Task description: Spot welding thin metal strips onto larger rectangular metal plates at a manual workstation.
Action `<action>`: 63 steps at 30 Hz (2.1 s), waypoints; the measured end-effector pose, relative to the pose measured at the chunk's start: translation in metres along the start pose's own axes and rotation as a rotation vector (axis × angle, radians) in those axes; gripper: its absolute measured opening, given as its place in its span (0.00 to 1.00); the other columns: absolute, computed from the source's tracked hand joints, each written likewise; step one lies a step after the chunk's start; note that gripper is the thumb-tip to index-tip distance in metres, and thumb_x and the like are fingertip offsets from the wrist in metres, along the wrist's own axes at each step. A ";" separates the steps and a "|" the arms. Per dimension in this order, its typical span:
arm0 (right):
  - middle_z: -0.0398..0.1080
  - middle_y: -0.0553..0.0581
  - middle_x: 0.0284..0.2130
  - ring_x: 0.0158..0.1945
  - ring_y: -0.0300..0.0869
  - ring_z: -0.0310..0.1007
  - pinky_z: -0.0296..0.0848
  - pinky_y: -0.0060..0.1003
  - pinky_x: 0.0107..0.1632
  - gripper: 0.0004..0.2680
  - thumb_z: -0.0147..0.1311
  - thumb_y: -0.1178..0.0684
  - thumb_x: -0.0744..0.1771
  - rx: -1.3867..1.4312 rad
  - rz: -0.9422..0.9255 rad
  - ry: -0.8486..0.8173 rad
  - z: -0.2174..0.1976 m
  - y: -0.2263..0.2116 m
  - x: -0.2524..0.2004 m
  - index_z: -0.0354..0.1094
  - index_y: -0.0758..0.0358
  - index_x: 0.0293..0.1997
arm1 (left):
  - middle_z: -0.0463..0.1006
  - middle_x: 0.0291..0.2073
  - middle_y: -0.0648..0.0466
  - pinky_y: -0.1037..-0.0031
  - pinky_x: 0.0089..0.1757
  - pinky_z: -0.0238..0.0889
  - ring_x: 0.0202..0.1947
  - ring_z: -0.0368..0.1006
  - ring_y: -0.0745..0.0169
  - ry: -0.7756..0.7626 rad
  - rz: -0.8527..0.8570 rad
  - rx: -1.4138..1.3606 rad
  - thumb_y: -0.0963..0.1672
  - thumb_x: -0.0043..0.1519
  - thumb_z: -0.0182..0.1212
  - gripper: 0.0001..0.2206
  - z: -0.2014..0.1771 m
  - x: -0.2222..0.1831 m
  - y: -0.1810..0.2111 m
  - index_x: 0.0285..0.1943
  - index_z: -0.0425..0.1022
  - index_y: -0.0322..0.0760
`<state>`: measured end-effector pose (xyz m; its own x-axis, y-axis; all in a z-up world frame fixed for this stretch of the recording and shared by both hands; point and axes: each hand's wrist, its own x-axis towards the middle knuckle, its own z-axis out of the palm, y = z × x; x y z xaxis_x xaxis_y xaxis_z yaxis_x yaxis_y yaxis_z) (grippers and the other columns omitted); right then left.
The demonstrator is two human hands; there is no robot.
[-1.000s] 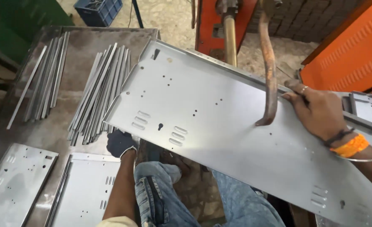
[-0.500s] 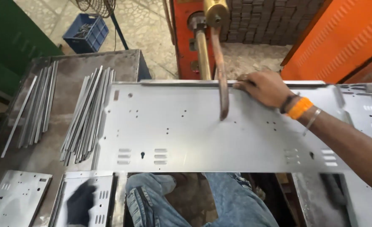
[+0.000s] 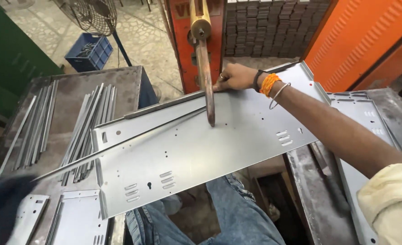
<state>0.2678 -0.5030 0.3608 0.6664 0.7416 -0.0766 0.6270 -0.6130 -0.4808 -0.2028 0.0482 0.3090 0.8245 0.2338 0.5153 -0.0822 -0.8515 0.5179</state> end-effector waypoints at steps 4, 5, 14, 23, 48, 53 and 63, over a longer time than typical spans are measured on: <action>0.81 0.60 0.37 0.41 0.45 0.80 0.75 0.40 0.47 0.16 0.60 0.39 0.65 0.060 -0.091 -0.020 0.003 0.010 0.008 0.80 0.63 0.43 | 0.79 0.33 0.51 0.67 0.35 0.65 0.30 0.74 0.57 -0.023 0.280 0.264 0.48 0.57 0.70 0.08 0.086 0.085 0.167 0.41 0.85 0.46; 0.81 0.60 0.37 0.41 0.45 0.80 0.75 0.40 0.47 0.16 0.60 0.39 0.65 0.059 -0.095 -0.022 0.004 0.009 0.007 0.80 0.63 0.43 | 0.79 0.33 0.51 0.67 0.35 0.65 0.30 0.74 0.57 -0.021 0.278 0.266 0.48 0.57 0.70 0.08 0.104 0.095 0.179 0.41 0.85 0.46; 0.76 0.66 0.36 0.38 0.54 0.77 0.74 0.47 0.42 0.14 0.57 0.42 0.68 -0.042 -0.292 0.109 0.003 -0.002 -0.019 0.76 0.67 0.45 | 0.76 0.30 0.52 0.60 0.43 0.65 0.36 0.74 0.52 0.066 0.505 0.406 0.46 0.60 0.69 0.07 0.194 0.156 0.230 0.42 0.81 0.40; 0.78 0.66 0.38 0.41 0.59 0.77 0.73 0.51 0.44 0.11 0.55 0.48 0.68 -0.133 -0.400 0.328 0.022 0.000 -0.039 0.77 0.65 0.47 | 0.81 0.34 0.50 0.57 0.47 0.66 0.39 0.76 0.46 0.012 0.220 0.367 0.42 0.60 0.61 0.05 0.176 0.174 0.172 0.37 0.83 0.44; 0.69 0.64 0.17 0.20 0.53 0.67 0.66 0.50 0.29 0.09 0.54 0.58 0.66 -0.191 -0.211 0.337 0.050 -0.001 -0.014 0.68 0.69 0.25 | 0.80 0.43 0.49 0.74 0.45 0.71 0.43 0.77 0.66 -0.184 -0.245 -0.589 0.44 0.71 0.48 0.16 0.167 0.172 0.130 0.66 0.69 0.32; 0.66 0.63 0.15 0.16 0.49 0.63 0.64 0.47 0.25 0.08 0.55 0.58 0.65 -0.164 -0.229 0.355 0.051 0.006 -0.013 0.68 0.70 0.24 | 0.80 0.45 0.51 0.74 0.45 0.71 0.43 0.76 0.66 -0.182 -0.203 -0.582 0.43 0.71 0.49 0.15 0.170 0.172 0.128 0.65 0.72 0.32; 0.67 0.60 0.14 0.17 0.45 0.64 0.65 0.44 0.25 0.09 0.58 0.60 0.64 -0.146 -0.217 0.392 0.054 0.010 -0.011 0.66 0.69 0.21 | 0.80 0.39 0.51 0.74 0.45 0.70 0.41 0.75 0.66 -0.202 -0.209 -0.488 0.42 0.70 0.50 0.15 0.165 0.168 0.137 0.63 0.75 0.32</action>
<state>0.2453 -0.5024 0.3093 0.5981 0.7152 0.3616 0.8002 -0.5081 -0.3187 0.0170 -0.1070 0.3539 0.9380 0.2386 0.2515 -0.1152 -0.4697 0.8753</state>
